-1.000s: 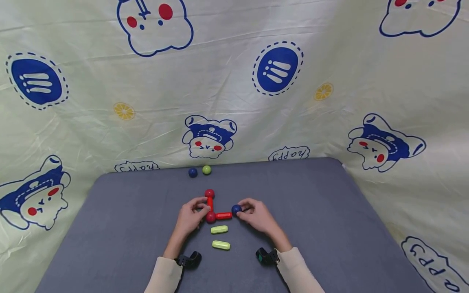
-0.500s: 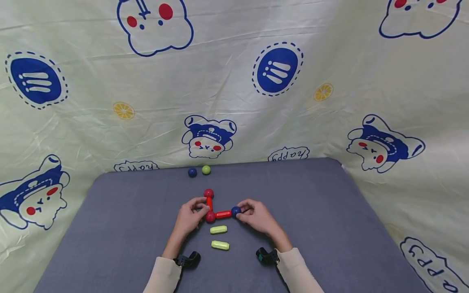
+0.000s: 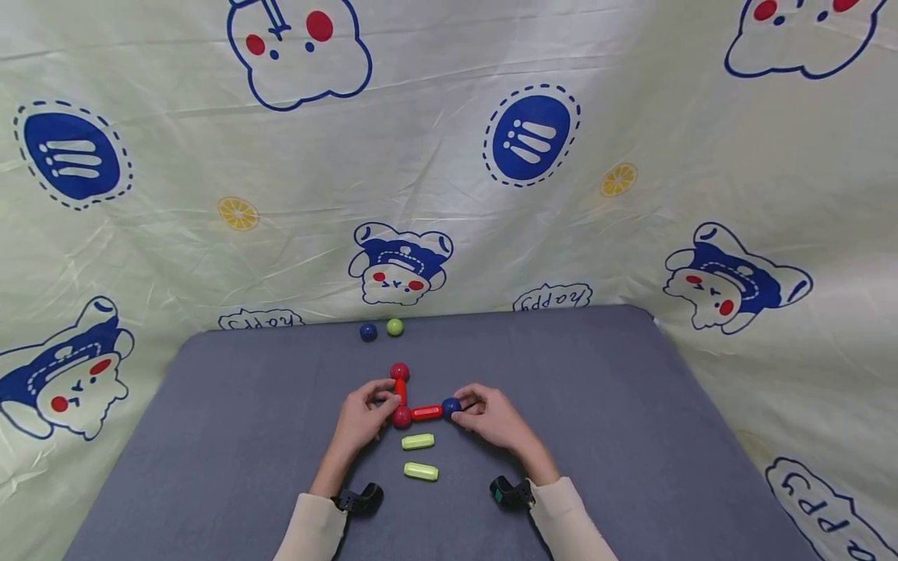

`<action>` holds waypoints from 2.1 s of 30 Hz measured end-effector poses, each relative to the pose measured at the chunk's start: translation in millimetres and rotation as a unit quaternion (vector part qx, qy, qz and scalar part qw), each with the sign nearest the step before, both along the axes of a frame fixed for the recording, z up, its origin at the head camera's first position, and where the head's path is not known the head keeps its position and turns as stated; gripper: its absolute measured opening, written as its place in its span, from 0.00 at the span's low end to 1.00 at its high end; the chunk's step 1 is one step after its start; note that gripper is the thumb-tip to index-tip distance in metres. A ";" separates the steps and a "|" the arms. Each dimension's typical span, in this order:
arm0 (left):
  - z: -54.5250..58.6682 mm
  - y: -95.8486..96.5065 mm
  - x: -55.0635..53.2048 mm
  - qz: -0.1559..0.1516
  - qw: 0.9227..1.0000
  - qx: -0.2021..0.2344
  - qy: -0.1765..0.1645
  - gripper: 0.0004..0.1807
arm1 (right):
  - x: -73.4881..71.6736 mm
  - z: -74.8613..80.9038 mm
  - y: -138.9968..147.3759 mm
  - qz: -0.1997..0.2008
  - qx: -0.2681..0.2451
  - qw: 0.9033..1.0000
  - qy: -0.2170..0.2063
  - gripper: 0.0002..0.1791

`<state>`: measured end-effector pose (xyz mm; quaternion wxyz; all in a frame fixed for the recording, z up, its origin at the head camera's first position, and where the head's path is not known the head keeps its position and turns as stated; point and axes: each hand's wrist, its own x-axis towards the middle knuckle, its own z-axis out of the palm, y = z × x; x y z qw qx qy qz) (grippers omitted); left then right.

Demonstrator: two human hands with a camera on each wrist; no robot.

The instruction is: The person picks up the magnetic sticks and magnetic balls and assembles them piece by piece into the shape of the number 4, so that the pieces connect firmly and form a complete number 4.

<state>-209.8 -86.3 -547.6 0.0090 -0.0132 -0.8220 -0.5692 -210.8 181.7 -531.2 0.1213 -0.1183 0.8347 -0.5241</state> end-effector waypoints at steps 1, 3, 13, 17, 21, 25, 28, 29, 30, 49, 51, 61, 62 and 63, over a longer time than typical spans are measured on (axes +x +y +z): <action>0.0 0.0 -0.1 0.000 1.000 0.000 0.001 0.17 | 0.2 0.4 0.1 0.000 -0.001 1.000 0.000 0.18; -0.1 0.1 -0.3 0.000 1.000 0.001 0.006 0.17 | 0.3 1.0 0.2 0.002 -0.003 1.000 0.002 0.18; -2.7 -0.8 -0.9 -0.005 1.000 0.009 0.008 0.17 | 0.0 -0.4 -1.0 0.013 0.005 1.000 0.013 0.17; -4.1 -0.8 -0.9 -0.004 1.000 0.013 0.008 0.17 | -0.4 -2.7 -0.9 0.017 0.010 1.000 0.018 0.17; -4.2 -0.7 -1.4 -0.001 1.000 0.014 0.003 0.16 | -0.4 -1.4 0.7 0.014 0.008 1.000 0.013 0.18; -4.2 -1.2 -1.7 -0.001 1.000 0.013 -0.001 0.17 | -0.1 2.1 2.2 0.019 -0.005 1.000 0.006 0.19; -4.0 -1.5 -1.5 -0.003 1.000 0.012 -0.003 0.17 | 0.2 3.9 3.2 0.026 -0.008 1.000 0.006 0.19; -3.8 -1.5 -1.3 -0.004 1.000 0.013 -0.003 0.17 | 0.1 4.0 3.5 0.028 -0.005 1.000 0.006 0.19; -4.0 -1.5 -1.4 -0.004 1.000 0.013 -0.002 0.17 | 0.2 4.4 3.8 0.030 -0.004 1.000 0.007 0.19; -4.5 -2.0 -3.0 -0.005 1.000 0.009 0.003 0.16 | 8.1 30.6 -2.3 0.028 0.060 0.996 0.056 0.23; -4.4 -2.3 -3.0 -0.006 1.000 0.010 0.005 0.17 | 10.5 34.3 -6.4 0.032 0.064 0.996 0.059 0.23; -4.5 -2.6 -1.9 -0.007 1.000 0.012 0.003 0.17 | 19.1 36.0 -21.0 0.064 0.071 0.994 0.062 0.21; -4.5 -2.4 -1.9 -0.007 1.000 0.011 0.004 0.17 | 19.7 35.9 -21.8 0.066 0.071 0.993 0.062 0.21; -4.4 -2.3 -1.9 -0.006 1.000 0.010 0.004 0.17 | 20.1 35.8 -22.7 0.068 0.072 0.993 0.062 0.20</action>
